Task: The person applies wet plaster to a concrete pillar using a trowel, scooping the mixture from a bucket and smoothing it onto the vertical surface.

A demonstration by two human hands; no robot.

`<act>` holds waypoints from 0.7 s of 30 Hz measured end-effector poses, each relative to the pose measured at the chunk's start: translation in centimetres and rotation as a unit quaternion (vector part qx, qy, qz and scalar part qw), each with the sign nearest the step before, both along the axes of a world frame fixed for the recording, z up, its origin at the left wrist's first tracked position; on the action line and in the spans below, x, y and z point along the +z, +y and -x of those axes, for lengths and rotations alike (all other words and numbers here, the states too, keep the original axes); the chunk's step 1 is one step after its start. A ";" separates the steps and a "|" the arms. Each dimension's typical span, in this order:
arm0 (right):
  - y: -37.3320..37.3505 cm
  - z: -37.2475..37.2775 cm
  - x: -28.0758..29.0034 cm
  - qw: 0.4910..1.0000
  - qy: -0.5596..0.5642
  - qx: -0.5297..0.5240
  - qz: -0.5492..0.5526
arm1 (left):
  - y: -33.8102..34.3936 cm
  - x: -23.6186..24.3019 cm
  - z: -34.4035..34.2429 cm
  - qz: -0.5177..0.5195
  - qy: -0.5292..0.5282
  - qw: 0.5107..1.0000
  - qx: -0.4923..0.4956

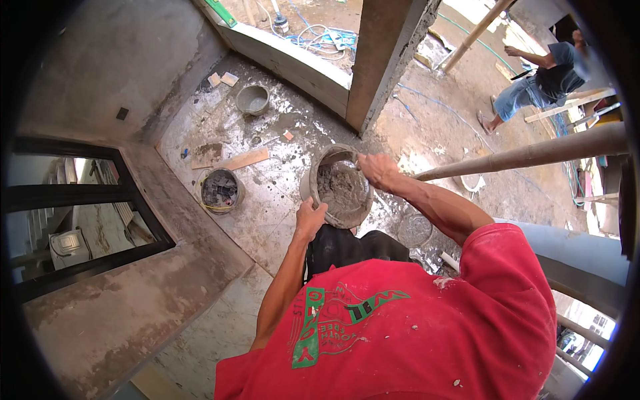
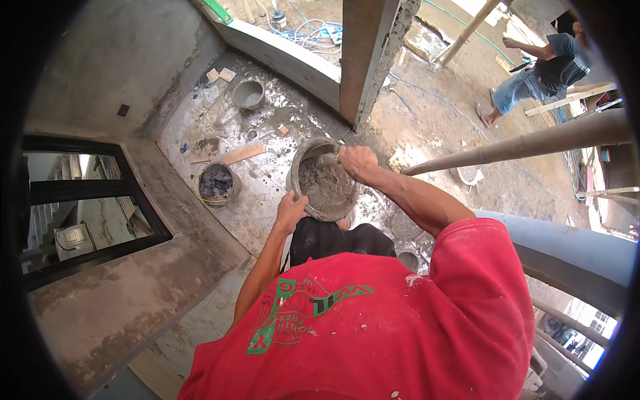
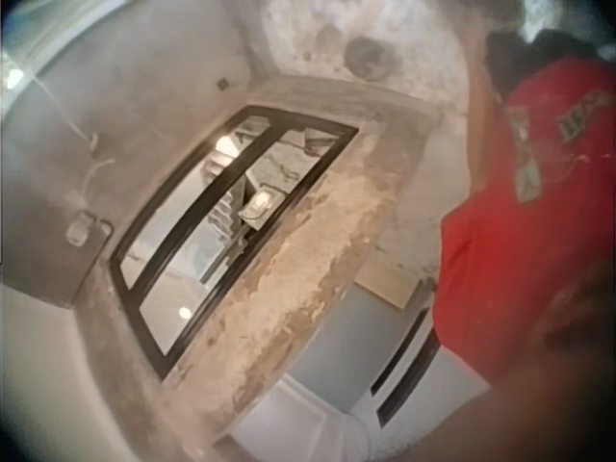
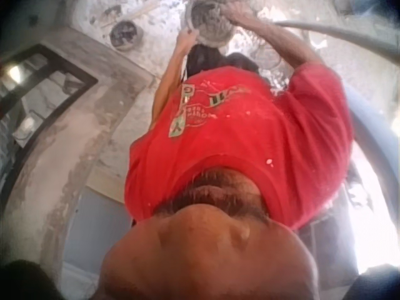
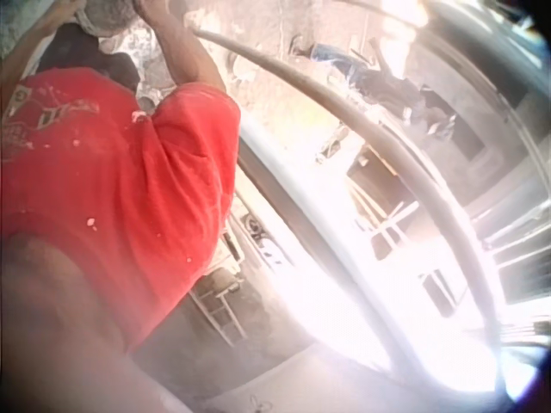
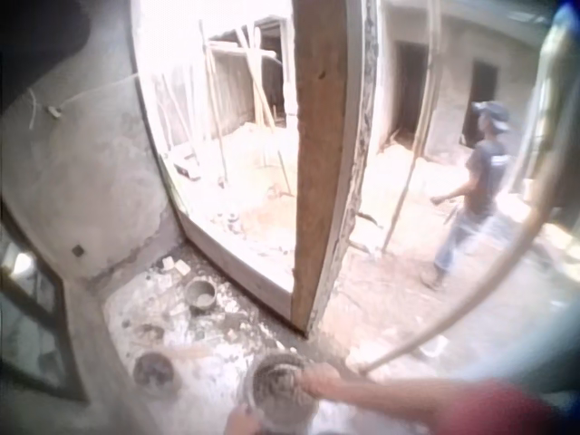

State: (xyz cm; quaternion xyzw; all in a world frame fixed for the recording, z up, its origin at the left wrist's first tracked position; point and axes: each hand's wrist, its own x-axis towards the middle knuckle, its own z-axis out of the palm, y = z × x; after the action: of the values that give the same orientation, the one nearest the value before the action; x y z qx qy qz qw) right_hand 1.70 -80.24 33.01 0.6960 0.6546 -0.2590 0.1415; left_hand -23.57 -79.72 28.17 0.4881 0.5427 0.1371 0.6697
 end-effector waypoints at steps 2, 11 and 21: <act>-0.7 -1.0 -2.5 0.998 -0.027 -0.055 -0.002 | 0.3 -0.2 -0.8 0.012 -0.008 1.000 -0.003; -3.2 1.0 0.9 0.995 0.051 -0.081 -0.013 | 0.8 -1.1 0.7 0.082 -0.040 0.995 0.030; -6.1 2.8 -1.1 0.994 0.091 -0.039 0.040 | 0.3 -1.1 0.2 0.088 -0.070 0.990 0.081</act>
State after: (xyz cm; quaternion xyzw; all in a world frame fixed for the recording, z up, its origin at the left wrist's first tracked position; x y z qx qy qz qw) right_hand -1.05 -86.39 31.94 0.6881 0.6266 -0.3525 0.0984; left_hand -23.80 -79.44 27.05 0.3710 0.5423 0.1759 0.7330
